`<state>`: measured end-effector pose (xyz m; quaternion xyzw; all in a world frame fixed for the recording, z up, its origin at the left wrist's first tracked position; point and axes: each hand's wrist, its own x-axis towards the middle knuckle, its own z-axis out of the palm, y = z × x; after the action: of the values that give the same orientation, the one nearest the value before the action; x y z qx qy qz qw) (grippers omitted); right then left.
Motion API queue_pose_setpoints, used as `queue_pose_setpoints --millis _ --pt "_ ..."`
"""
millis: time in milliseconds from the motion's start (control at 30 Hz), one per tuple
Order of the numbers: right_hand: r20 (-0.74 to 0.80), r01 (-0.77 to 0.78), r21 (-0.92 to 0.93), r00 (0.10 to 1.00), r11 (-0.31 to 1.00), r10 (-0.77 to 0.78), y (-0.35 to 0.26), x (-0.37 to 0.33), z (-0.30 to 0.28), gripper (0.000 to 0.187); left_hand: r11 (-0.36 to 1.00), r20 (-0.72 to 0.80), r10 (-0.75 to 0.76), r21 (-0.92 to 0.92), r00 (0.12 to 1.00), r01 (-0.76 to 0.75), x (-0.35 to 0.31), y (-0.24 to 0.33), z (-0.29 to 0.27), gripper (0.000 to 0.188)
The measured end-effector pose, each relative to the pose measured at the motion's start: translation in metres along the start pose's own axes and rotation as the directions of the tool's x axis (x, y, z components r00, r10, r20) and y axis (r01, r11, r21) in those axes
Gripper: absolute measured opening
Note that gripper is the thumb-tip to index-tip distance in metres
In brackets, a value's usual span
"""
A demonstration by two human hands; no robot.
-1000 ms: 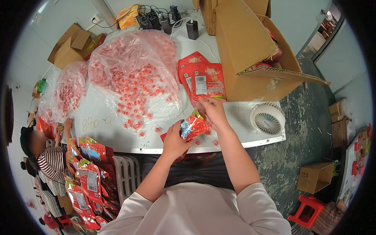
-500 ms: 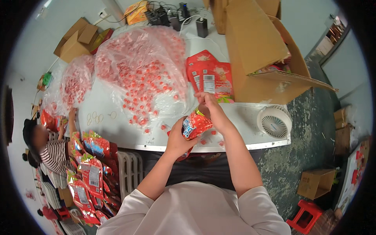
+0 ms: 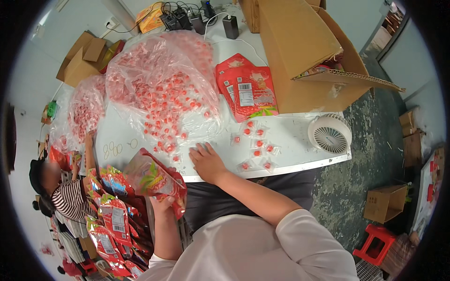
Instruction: Packaging small red candies into individual plastic bags and preparing them for shipping.
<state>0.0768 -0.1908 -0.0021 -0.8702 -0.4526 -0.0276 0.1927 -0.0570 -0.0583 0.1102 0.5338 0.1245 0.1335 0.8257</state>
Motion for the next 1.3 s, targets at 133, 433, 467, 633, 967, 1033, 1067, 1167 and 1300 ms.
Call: queue_pose_setpoints --millis 133,433,467,633,967,1033,1067,1167,1300 --pt "-0.029 -0.174 -0.035 0.985 0.984 0.173 0.015 -0.046 -0.024 0.061 0.978 0.052 0.001 0.208 0.999 -0.012 -0.01 -0.024 -0.023 0.103" --pt "-0.238 -0.612 -0.207 0.789 0.764 0.567 0.07 -0.099 -0.067 0.084 0.989 0.188 -0.02 0.15 0.982 -0.009 0.013 -0.03 0.034 0.09" --pt "-0.255 -0.707 -0.195 0.705 0.68 0.661 0.074 -0.098 -0.071 0.085 0.988 0.194 -0.022 0.154 0.981 -0.008 0.014 -0.031 0.035 0.09" --pt "-0.333 -0.496 -0.053 0.827 0.867 0.453 0.106 -0.096 -0.072 0.049 0.961 0.269 -0.093 0.277 0.958 0.016 0.021 -0.037 0.038 0.085" --pt "-0.326 -0.276 -0.019 0.91 0.961 0.255 0.133 -0.091 -0.05 0.018 0.723 0.217 -0.086 0.685 0.972 -0.089 0.017 -0.052 0.054 0.079" --pt "-0.478 -0.285 0.228 0.8 0.931 0.362 0.137 -0.084 -0.052 0.018 0.396 0.282 0.008 0.88 0.959 -0.262 0.022 -0.053 0.063 0.074" --pt "-0.575 -0.235 0.463 0.654 0.854 0.492 0.138 -0.077 -0.056 0.019 0.394 0.28 0.01 0.881 0.96 -0.261 0.026 -0.055 0.067 0.074" --pt "-0.118 -0.033 0.988 0.489 0.154 0.864 0.128 -0.058 -0.103 0.02 0.218 0.279 0.011 0.937 0.96 -0.274 0.038 -0.064 0.075 0.074" --pt "0.25 0.335 0.764 0.635 -0.552 0.731 0.108 -0.049 -0.118 0.025 0.337 0.323 0.051 0.885 0.945 -0.321 0.041 -0.077 0.089 0.078"
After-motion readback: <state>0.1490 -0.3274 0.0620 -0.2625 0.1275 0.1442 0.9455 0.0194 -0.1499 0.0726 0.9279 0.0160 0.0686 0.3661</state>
